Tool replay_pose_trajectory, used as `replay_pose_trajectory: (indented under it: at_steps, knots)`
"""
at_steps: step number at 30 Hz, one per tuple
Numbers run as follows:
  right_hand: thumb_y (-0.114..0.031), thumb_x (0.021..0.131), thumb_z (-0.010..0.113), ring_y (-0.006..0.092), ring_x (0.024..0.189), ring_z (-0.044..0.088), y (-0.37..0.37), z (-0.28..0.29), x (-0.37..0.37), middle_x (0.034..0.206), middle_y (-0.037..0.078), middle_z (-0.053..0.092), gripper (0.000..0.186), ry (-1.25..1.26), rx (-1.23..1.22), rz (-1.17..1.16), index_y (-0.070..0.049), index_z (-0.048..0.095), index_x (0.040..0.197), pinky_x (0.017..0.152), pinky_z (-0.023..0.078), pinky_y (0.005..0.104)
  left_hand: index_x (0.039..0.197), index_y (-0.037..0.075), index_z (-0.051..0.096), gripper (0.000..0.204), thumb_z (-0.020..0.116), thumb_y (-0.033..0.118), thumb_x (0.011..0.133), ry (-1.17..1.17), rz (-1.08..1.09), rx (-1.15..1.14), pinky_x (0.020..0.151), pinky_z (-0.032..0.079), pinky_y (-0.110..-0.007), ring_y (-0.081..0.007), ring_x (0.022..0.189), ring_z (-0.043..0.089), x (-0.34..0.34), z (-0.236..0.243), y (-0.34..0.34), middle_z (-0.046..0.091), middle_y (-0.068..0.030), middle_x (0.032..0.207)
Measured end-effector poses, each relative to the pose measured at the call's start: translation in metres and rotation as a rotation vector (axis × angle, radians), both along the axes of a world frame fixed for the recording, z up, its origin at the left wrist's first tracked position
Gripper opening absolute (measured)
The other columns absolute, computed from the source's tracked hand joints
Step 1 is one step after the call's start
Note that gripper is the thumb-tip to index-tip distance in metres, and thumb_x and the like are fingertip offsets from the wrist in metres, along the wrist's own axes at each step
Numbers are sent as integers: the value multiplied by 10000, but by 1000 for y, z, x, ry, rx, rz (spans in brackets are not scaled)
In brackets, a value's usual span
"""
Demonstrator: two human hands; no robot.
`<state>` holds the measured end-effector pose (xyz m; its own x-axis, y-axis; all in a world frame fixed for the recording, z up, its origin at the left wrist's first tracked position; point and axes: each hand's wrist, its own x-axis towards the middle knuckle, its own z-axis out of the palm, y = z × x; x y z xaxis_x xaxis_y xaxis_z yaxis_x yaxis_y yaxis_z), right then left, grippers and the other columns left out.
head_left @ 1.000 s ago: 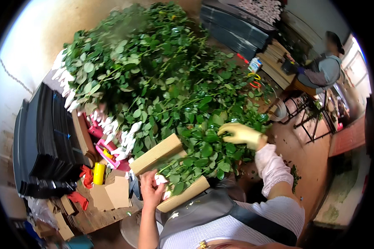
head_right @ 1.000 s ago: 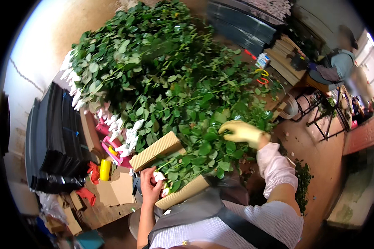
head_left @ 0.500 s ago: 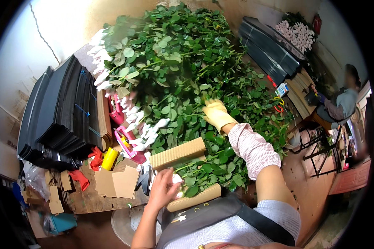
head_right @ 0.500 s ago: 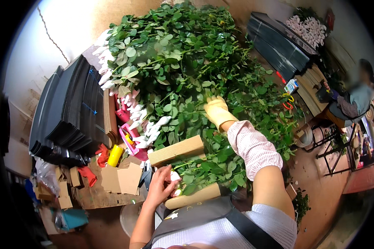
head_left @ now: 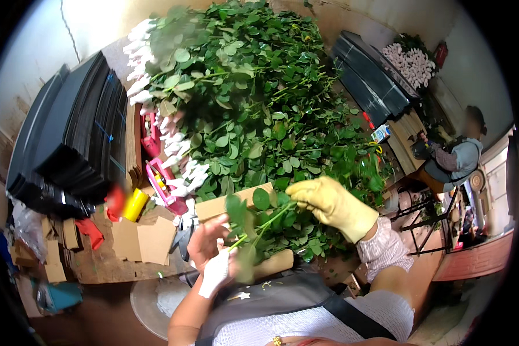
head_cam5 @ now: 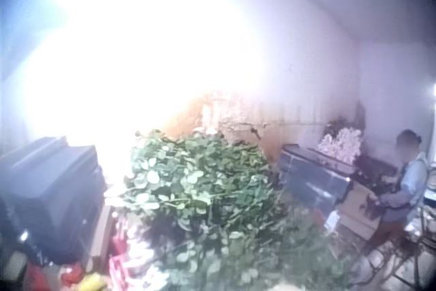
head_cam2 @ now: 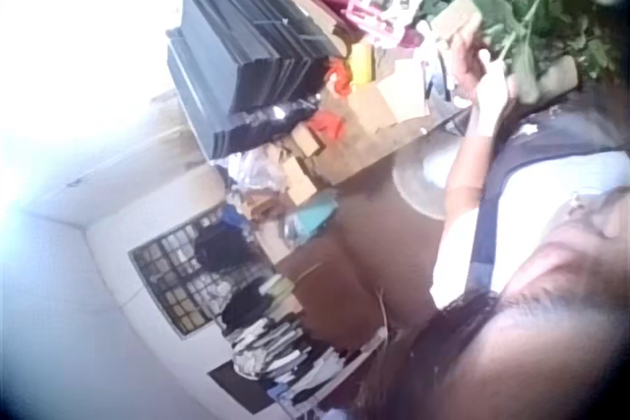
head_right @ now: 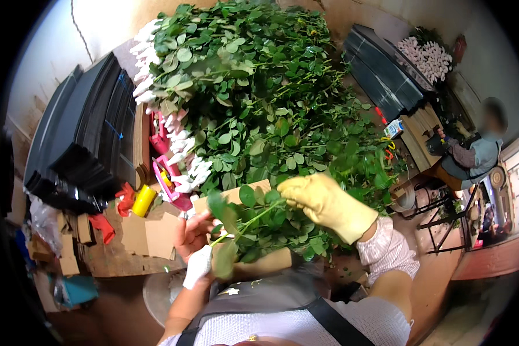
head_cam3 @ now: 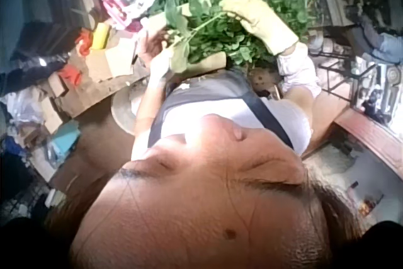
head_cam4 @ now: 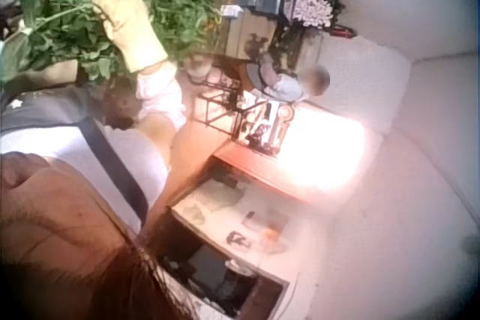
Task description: The person arranges white tulips and green leafy stems into a cardboard box. They place the flowers and leaves into the box, adjusting their positions to fit them neatly.
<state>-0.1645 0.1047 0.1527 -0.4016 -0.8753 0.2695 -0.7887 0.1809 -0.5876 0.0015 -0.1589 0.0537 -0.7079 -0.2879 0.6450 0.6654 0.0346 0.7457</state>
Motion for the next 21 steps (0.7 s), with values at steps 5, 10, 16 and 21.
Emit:
replay_pose_trajectory:
  at_steps: [5, 10, 16, 21]
  knots:
    - [-78, 819, 776, 359, 928, 700, 0, 20, 35, 1200, 173, 704, 379, 138, 58, -55, -30, 697, 1186, 811, 557, 439, 1375, 24, 461, 746, 840, 408, 860, 58, 37, 181, 1067, 470, -495, -299, 1098, 657, 18, 8, 14, 674, -216, 1204]
    - [25, 726, 786, 288, 808, 698, -7, 20, 55, 1165, 108, 737, 393, 296, 113, -146, -82, 733, 1100, 730, 532, 381, 1229, -7, 552, 413, 433, 369, 1109, -220, 213, 391, 977, 537, -460, -311, 1099, 662, 46, 30, 12, 679, -229, 1146]
    - [69, 746, 719, 306, 812, 693, -16, 1, 43, 1093, 106, 742, 322, 261, 130, -32, -68, 706, 1038, 738, 537, 401, 907, 33, 568, 520, 262, 372, 1157, -319, 263, 544, 999, 491, -458, -327, 1033, 673, 51, 29, -4, 725, -269, 1055]
    - [40, 803, 660, 373, 833, 711, 9, -30, 6, 992, 160, 734, 223, 400, 14, -131, -30, 681, 1013, 739, 572, 439, 817, 81, 454, 458, 330, 361, 1159, -198, 595, 629, 831, 521, -445, -250, 745, 585, 75, 4, -80, 555, -96, 726]
